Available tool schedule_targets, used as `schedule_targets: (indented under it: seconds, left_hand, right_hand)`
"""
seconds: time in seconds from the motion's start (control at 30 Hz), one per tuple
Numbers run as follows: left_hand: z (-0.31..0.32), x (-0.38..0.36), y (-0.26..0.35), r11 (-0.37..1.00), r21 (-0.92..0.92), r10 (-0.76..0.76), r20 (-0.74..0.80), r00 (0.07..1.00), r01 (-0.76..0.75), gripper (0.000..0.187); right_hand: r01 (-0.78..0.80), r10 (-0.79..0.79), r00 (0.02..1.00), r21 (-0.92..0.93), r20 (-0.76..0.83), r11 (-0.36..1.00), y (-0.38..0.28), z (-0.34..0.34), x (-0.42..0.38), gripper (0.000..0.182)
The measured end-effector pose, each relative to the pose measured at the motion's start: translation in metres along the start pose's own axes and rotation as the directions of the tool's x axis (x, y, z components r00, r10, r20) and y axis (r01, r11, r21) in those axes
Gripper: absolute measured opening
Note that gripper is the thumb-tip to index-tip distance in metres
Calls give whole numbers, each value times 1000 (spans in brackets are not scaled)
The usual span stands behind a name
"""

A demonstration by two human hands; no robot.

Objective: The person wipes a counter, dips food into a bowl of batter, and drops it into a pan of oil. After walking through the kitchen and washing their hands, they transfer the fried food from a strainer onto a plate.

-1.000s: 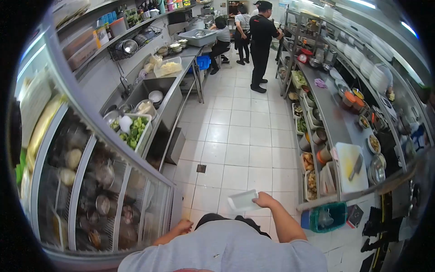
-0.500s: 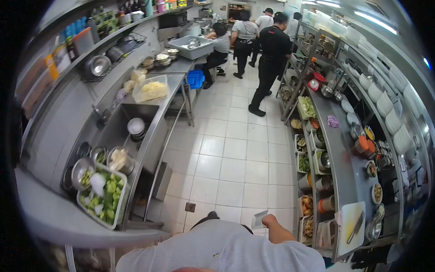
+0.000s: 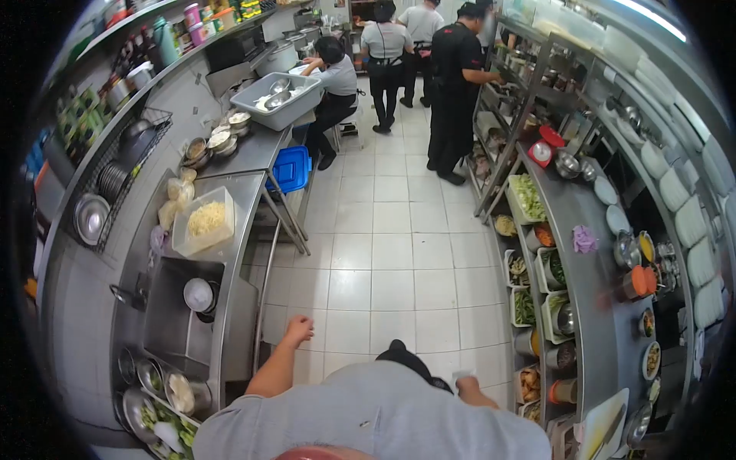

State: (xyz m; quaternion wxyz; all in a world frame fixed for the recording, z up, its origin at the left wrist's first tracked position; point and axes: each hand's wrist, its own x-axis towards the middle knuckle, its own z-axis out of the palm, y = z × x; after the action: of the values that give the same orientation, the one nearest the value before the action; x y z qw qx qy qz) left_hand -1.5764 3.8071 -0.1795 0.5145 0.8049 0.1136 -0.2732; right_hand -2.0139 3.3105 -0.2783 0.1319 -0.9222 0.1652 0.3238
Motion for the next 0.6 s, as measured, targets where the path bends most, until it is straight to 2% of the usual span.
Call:
schedule_targets:
  seconds: [0.03, 0.07, 0.1, 0.13, 0.17, 0.2, 0.23, 0.27, 0.3, 0.33, 0.37, 0.4, 0.47, 0.5, 0.57, 0.6]
  left_hand:
    - [7, 13, 3, 996, 85, -25, 93, 995, 17, 31]
    - [12, 33, 8, 986, 166, -42, 181, 983, 12, 32]
    - [15, 42, 11, 982, 180, -99, 201, 974, 63, 32]
    - [20, 49, 9, 976, 186, -158, 224, 962, 117, 32]
    - [20, 59, 3, 959, 183, -254, 230, 939, 215, 31]
    - [18, 70, -3, 933, 182, -349, 237, 907, 311, 31]
    - [11, 85, -9, 929, 236, -343, 264, 901, 285, 32]
    - [1, 102, -17, 926, 378, -165, 349, 922, 23, 34]
    - [-12, 117, -26, 780, 477, 165, 468, 868, -405, 36]
    - [-23, 126, -36, 464, 454, 589, 483, 648, -760, 38]
    - [-28, 140, -24, 723, 470, 280, 471, 837, -506, 39]
    - [-35, 162, -5, 811, 478, 111, 442, 890, -338, 40]
    - [-48, 219, 37, 848, 496, -45, 415, 909, -184, 41]
    - [-54, 252, 62, 850, 512, -111, 408, 906, -127, 42]
    - [-53, 323, 128, 832, 554, -279, 363, 889, 35, 44]
    - [-46, 364, 166, 810, 575, -360, 335, 871, 114, 45]
  right_hand:
    - [-87, 73, 992, 147, 100, 985, 2, -29, 41, 21]
    - [-26, 25, 1000, 389, 9, 921, 17, -40, 88, 24]
    - [15, -12, 1000, 283, -12, 959, 15, -75, 128, 27]
    - [-284, 324, 946, 544, 23, 789, -11, -127, 160, 27]
    - [-300, 336, 941, 369, -38, 880, -19, -167, 203, 31]
    - [-315, 381, 921, 421, -81, 851, -31, -212, 237, 34]
    - [-325, 427, 896, 472, -123, 819, -45, -258, 273, 38]
    - [-316, 429, 895, 511, -119, 800, -55, -301, 309, 40]
    - [-305, 432, 894, 549, -116, 778, -66, -340, 346, 43]
    - [-280, 430, 888, 548, -165, 789, -78, -380, 378, 44]
    - [-259, 428, 880, 546, -206, 796, -93, -411, 400, 45]
    - [-274, 437, 879, 548, -190, 790, -109, -434, 415, 45]
    - [-154, 477, 839, 729, -259, 667, -132, -491, 451, 49]
    - [-177, 496, 834, 732, -244, 658, -142, -511, 466, 49]
    - [-133, 518, 839, 859, -168, 494, -144, -552, 491, 48]
    - [-144, 537, 826, 857, -172, 495, -135, -565, 507, 48]
